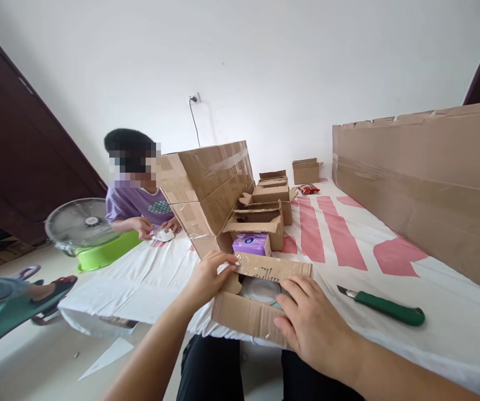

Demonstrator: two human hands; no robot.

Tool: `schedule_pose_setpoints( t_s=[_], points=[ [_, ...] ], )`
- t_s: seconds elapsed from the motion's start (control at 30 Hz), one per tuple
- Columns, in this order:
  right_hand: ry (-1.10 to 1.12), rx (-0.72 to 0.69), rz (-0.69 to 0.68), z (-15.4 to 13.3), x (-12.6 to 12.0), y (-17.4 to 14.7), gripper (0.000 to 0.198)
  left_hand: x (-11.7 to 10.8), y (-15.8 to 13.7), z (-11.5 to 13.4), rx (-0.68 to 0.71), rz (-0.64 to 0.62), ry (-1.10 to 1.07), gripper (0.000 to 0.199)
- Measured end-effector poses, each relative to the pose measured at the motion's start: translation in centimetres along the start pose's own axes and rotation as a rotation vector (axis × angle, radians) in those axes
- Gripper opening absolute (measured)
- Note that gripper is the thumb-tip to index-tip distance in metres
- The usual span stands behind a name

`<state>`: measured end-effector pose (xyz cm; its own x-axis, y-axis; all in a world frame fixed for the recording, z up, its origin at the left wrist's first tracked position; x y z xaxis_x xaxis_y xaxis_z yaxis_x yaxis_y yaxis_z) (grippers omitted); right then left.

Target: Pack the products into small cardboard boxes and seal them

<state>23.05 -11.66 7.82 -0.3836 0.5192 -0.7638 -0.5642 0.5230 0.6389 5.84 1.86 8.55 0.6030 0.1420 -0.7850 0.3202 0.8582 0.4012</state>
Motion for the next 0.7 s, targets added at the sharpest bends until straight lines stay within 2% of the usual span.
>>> schedule_pose_setpoints(
  t_s=[0.1,0.17,0.37,0.6,0.7],
  points=[
    [0.012,0.005,0.004,0.0,1.0,-0.3,0.022,0.9,0.8,0.6,-0.006,-0.091,0.066,0.025],
    [0.020,0.014,0.014,0.0,1.0,-0.4,0.022,1.4,1.0,0.7,-0.026,-0.118,0.088,0.024],
    [0.024,0.001,0.011,-0.1,0.5,-0.2,0.022,1.6,0.8,0.5,-0.022,-0.108,0.070,0.015],
    [0.048,-0.006,0.015,-0.1,0.5,-0.1,0.022,1.4,0.7,0.5,-0.020,-0.089,0.045,0.025],
    [0.060,0.003,0.016,0.0,0.6,-0.1,0.022,1.7,0.7,0.7,0.002,-0.098,0.081,0.019]
  ],
)
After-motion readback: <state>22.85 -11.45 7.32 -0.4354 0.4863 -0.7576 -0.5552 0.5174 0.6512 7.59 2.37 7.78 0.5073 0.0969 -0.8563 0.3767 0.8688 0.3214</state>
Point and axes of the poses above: each hand's wrist, its own y-axis towards the middle knuckle, its own x-axis out of the palm, z = x × y, the point moved 9 cm from there along y, towards the middle knuckle, and after that the axes turned 12 degrees about -x, right-handed, at the moved point
